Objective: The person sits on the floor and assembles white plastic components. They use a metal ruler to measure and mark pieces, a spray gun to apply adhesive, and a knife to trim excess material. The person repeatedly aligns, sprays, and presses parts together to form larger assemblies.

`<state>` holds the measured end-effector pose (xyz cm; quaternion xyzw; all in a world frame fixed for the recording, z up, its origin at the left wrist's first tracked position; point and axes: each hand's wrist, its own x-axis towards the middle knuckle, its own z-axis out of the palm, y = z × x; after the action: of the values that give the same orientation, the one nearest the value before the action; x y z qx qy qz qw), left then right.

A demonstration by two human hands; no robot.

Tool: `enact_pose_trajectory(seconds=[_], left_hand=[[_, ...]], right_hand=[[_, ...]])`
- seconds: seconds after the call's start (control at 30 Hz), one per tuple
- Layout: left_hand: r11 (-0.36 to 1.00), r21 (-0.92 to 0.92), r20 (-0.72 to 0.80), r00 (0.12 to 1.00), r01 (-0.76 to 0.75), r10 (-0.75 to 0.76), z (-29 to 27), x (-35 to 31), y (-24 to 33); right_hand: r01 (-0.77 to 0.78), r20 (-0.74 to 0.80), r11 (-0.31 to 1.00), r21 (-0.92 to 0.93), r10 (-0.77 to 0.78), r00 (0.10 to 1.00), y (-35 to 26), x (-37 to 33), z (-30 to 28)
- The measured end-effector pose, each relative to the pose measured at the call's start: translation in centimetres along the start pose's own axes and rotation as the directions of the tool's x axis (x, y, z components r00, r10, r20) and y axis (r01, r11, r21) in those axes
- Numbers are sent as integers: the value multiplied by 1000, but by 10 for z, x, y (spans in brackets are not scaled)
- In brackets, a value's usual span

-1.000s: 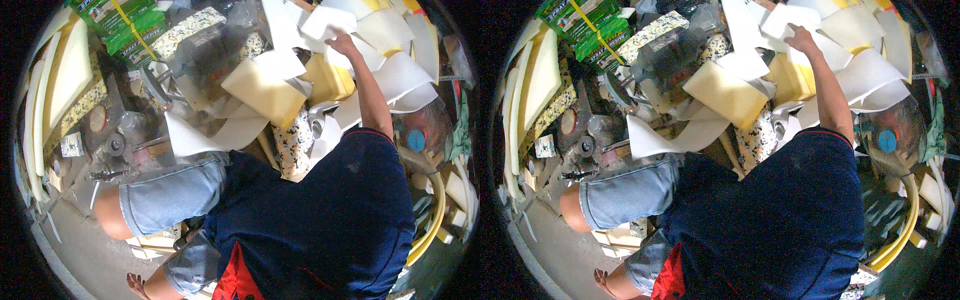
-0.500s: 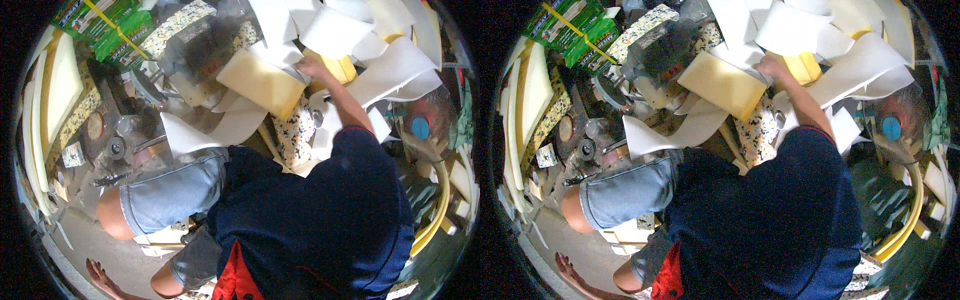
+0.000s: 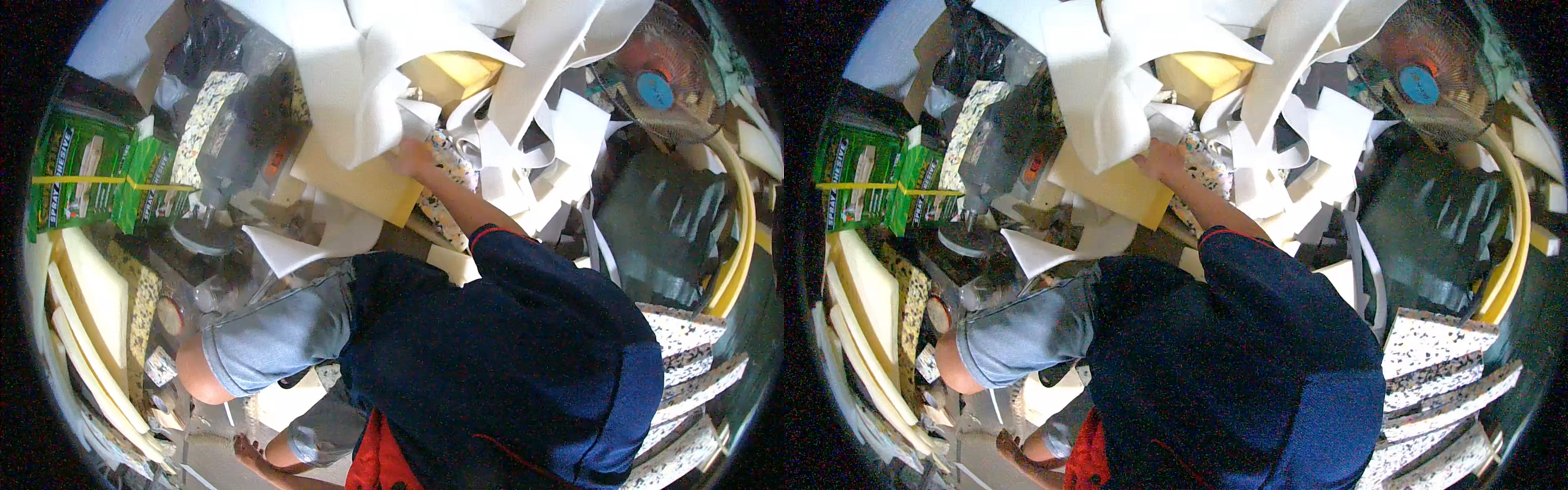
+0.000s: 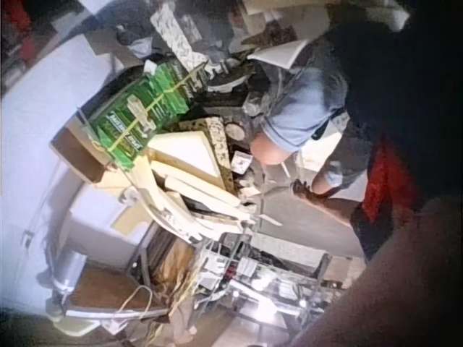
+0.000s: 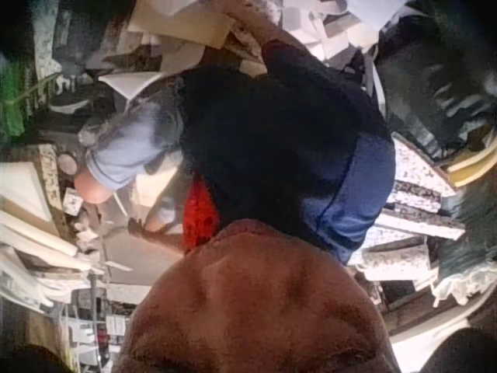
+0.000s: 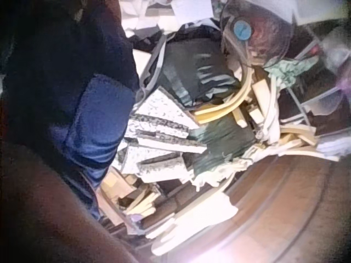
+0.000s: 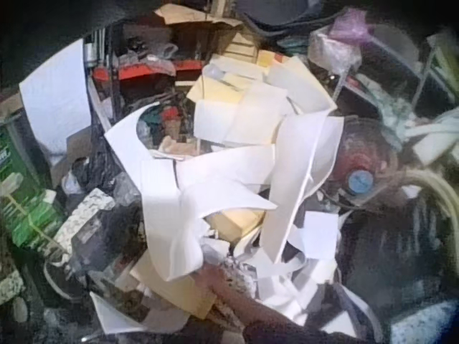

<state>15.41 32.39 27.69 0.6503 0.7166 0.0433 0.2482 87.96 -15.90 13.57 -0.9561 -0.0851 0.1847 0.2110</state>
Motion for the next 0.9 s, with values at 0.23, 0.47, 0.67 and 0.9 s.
enact_pose_trajectory(seconds=[0.23, 0.47, 0.67, 0.9], left_hand=[[969, 0, 146, 959, -247, 245, 41, 54, -7], [958, 117, 283, 934, -260, 219, 62, 100, -8], [884, 167, 348, 865, -436, 361, 82, 130, 7], [874, -26, 330, 821, -485, 466, 84, 109, 18]], right_hand=[[305, -370, 940, -153, -341, 864, 13, -75, 19], [68, -414, 993, 94, -23, 910, 102, -139, -91], [-750, -786, 626, 213, 566, 248, 284, -135, -211], [-223, -145, 291, 930, 850, 507, 369, -110, -211]])
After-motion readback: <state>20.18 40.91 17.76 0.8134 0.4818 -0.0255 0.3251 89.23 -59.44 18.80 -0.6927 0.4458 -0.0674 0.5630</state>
